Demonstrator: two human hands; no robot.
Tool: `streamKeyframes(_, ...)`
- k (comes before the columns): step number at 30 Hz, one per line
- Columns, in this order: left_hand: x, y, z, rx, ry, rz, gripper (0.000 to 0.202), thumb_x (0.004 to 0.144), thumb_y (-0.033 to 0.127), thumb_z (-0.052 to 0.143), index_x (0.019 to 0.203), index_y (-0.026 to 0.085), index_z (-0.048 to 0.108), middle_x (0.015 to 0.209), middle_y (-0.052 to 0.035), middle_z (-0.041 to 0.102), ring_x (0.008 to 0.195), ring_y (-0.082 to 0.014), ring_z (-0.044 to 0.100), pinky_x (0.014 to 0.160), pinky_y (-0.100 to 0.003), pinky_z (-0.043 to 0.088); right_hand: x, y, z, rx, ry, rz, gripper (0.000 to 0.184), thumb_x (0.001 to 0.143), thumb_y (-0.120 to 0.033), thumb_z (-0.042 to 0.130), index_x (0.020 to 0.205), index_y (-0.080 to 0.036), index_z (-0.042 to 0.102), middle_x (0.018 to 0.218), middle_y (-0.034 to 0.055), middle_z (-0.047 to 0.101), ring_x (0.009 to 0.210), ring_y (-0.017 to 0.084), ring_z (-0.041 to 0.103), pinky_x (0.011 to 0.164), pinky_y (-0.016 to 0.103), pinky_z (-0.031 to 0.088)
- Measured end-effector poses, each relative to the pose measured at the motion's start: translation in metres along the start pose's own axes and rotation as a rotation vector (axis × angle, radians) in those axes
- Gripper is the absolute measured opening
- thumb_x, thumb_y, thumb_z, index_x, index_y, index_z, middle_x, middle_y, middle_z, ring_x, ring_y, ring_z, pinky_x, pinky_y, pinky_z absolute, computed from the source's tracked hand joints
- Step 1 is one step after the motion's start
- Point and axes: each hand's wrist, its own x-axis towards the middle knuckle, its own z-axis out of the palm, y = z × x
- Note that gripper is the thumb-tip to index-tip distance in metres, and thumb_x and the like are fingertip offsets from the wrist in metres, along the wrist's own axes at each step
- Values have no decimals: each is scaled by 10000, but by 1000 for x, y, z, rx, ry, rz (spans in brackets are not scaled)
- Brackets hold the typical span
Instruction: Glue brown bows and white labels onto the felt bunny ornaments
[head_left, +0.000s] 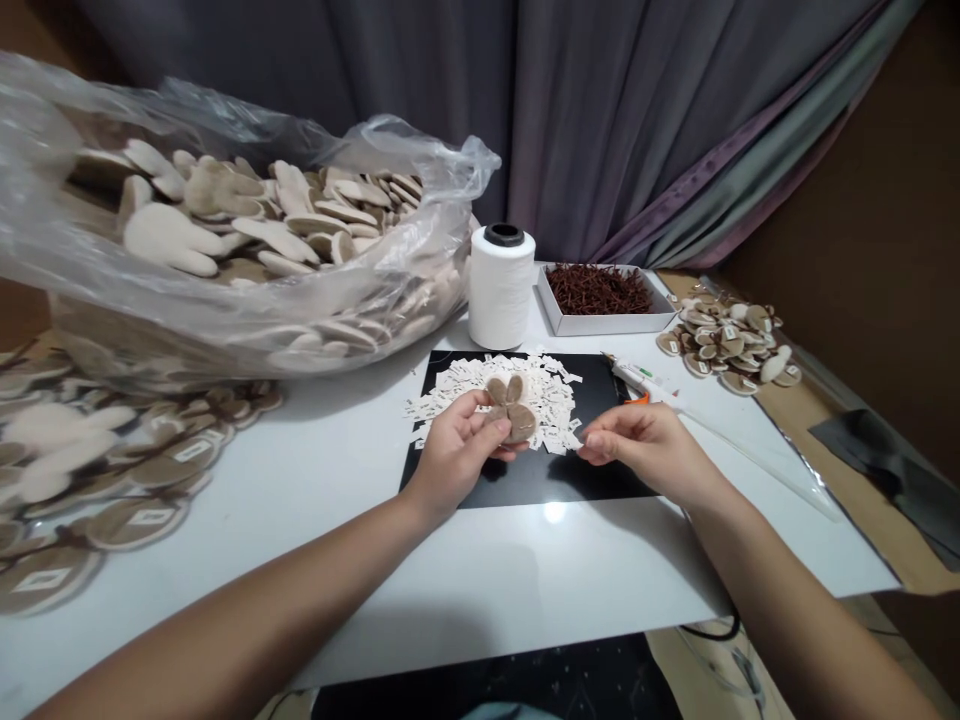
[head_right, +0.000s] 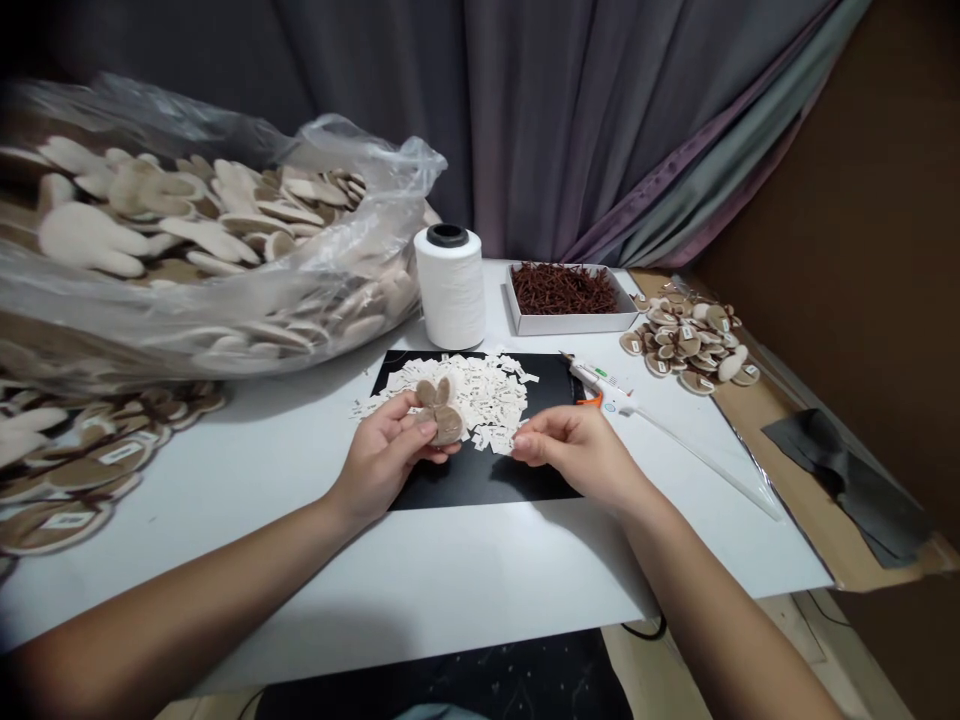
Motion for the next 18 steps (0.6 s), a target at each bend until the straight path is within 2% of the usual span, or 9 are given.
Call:
streamKeyframes(2,1,0,0,-4,14,-2,291,744,322,672,962,173,551,719,-5,685,613,-147,662,544,-224,519,-2,1,-2,44,-118,44,234,729,-371,705,800,-148,721,769,65,729,705,152,674,656,266,543)
streamKeyframes(4,1,0,0,-10,22,-3,295,735,328,679,950,175,548,712,-3,683,605,-147,661,541,-225,518,-5,2,-6,64,-191,73,216,708,-346,728,812,-157,731,784,66,733,707,152,677,653,264,548)
streamKeyframes(8,2,1,0,-1,30,-8,299,731,327,680,950,174,547,708,-8,687,605,-158,663,543,-241,521,-9,2,-10,56,-167,102,167,579,-255,822,613,-155,692,572,25,681,519,116,617,487,207,501)
streamKeyframes(10,2,1,0,3,35,-8,302,730,324,680,955,172,547,709,-10,689,607,-162,665,547,-248,524,-8,4,-9,92,-134,119,195,604,-279,812,598,-145,670,565,26,675,506,108,610,480,200,502)
streamKeyframes(15,3,2,0,-5,41,-13,318,724,327,685,967,174,550,704,-4,691,626,-164,675,537,-231,521,-5,7,-4,300,-123,241,290,726,-385,728,879,-142,688,778,72,733,679,138,695,665,247,570)
streamKeyframes(18,3,2,0,-3,42,-3,316,726,331,687,965,175,553,701,-2,692,625,-163,676,535,-227,521,-4,4,-4,396,-155,306,324,737,-394,720,947,-151,680,925,109,730,759,173,712,695,270,579)
